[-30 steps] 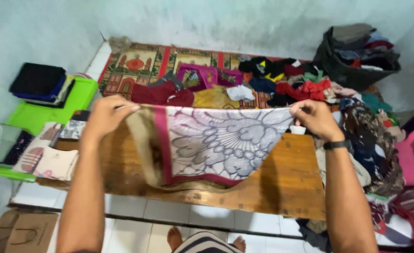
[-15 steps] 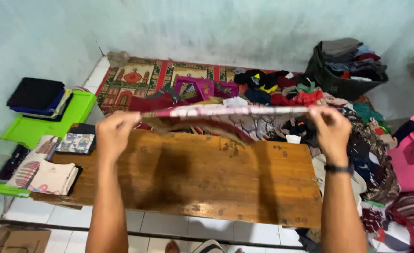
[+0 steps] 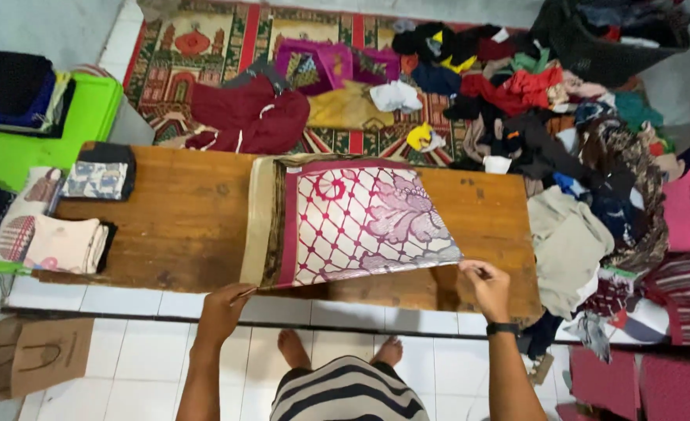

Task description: Folding a t-shirt and a patterned cloth on a wooden table.

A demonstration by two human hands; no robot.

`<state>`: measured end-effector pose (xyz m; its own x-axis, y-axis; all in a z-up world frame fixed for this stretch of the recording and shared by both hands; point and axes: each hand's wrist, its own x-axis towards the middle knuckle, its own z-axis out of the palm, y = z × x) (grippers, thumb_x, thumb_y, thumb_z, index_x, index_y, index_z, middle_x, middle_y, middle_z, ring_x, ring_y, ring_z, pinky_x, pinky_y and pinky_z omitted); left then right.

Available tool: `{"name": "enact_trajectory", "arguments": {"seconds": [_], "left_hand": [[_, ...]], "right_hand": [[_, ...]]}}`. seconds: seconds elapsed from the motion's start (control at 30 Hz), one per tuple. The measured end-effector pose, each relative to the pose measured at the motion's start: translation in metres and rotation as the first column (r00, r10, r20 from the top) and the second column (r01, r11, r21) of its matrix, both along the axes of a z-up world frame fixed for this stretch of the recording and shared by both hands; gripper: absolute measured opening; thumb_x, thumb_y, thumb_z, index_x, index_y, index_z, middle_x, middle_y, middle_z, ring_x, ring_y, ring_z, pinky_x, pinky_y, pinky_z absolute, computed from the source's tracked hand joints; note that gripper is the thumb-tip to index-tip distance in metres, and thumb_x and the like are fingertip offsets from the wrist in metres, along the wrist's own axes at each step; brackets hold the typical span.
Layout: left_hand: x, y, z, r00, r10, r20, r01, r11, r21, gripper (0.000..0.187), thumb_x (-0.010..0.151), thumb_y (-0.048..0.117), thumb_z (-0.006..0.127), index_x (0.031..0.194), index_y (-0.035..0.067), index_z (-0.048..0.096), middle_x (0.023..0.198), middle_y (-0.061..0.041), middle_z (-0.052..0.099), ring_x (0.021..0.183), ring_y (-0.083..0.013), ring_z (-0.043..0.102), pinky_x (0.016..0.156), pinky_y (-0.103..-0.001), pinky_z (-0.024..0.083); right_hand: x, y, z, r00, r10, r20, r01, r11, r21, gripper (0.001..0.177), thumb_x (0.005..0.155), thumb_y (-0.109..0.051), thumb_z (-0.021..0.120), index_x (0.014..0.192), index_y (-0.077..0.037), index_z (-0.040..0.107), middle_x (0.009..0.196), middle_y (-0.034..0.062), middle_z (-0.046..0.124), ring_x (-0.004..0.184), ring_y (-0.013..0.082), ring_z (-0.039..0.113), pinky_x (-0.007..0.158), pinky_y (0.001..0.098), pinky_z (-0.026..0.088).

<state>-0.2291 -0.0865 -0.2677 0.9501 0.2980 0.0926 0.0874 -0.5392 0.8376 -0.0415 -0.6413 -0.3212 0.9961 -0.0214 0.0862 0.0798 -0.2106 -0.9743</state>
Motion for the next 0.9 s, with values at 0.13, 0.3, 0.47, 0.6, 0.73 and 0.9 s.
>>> {"name": "enact_trajectory", "arguments": {"seconds": [0.13,0.3,0.47,0.6,0.73,0.9], "left_hand": [[-0.016,-0.012,-0.018,0.985,-0.009,-0.171,0.015,0.999,0.037,0.022,0.09,0.004,0.072,0.111,0.006,0.077,0.105,-0.01,0.079,0.091,-0.0191,0.077,0.077,-0.031,0.062],[-0.033,-0.017,-0.024,0.971,0.047,-0.235,-0.058,0.998,-0.037,0.021,0.092,0.005,0.071,0.112,0.005,0.077,0.101,-0.011,0.08,0.089,-0.0184,0.076,0.078,-0.029,0.06],[-0.042,-0.018,-0.003,0.96,0.079,-0.268,-0.12,0.982,-0.143,0.02,0.093,0.005,0.069,0.112,0.003,0.077,0.101,-0.01,0.081,0.09,-0.0157,0.075,0.079,-0.028,0.059],[-0.04,-0.017,0.017,0.944,0.092,-0.315,-0.136,0.984,-0.119,0.022,0.093,0.007,0.07,0.113,0.004,0.077,0.1,-0.009,0.081,0.089,-0.015,0.075,0.078,-0.028,0.059],[-0.032,-0.021,0.043,0.97,0.072,-0.233,-0.109,0.983,-0.149,0.023,0.092,0.007,0.071,0.114,0.004,0.077,0.1,-0.009,0.081,0.091,-0.0143,0.075,0.079,-0.027,0.059],[-0.024,-0.022,0.06,0.976,0.091,-0.2,-0.126,0.977,-0.174,0.022,0.092,0.005,0.07,0.112,0.004,0.077,0.101,-0.008,0.08,0.092,-0.0134,0.075,0.079,-0.026,0.059]], "right_hand": [[-0.012,-0.007,-0.052,0.995,0.023,-0.095,-0.024,1.0,-0.01,0.012,0.093,0.002,0.066,0.099,0.003,0.077,0.095,0.0037,0.075,0.086,0.0099,0.066,0.08,0.024,0.053],[-0.037,-0.023,-0.055,0.949,-0.007,-0.314,0.009,1.0,0.003,0.01,0.095,0.001,0.069,0.1,0.004,0.078,0.089,0.0072,0.073,0.078,0.0142,0.061,0.071,0.0287,0.048],[-0.048,-0.03,-0.022,0.952,0.091,-0.293,-0.126,0.987,-0.102,0.014,0.085,0.001,0.073,0.098,0.002,0.076,0.091,0.0059,0.077,0.086,0.0114,0.069,0.08,0.0251,0.055],[-0.046,-0.033,0.003,0.946,0.102,-0.309,-0.181,0.954,-0.237,0.013,0.091,-0.004,0.076,0.102,0.001,0.079,0.087,0.0075,0.073,0.078,0.0126,0.061,0.071,0.0273,0.05],[-0.04,-0.02,0.046,0.942,0.112,-0.317,-0.18,0.964,-0.195,0.01,0.094,-0.006,0.072,0.102,-0.003,0.077,0.081,0.0024,0.071,0.075,0.0084,0.062,0.065,0.0241,0.049],[-0.026,-0.018,0.051,0.984,0.076,-0.16,-0.108,0.973,-0.202,0.009,0.094,-0.005,0.075,0.102,-0.003,0.077,0.09,0.0007,0.069,0.076,0.0094,0.058,0.066,0.024,0.047]]}}
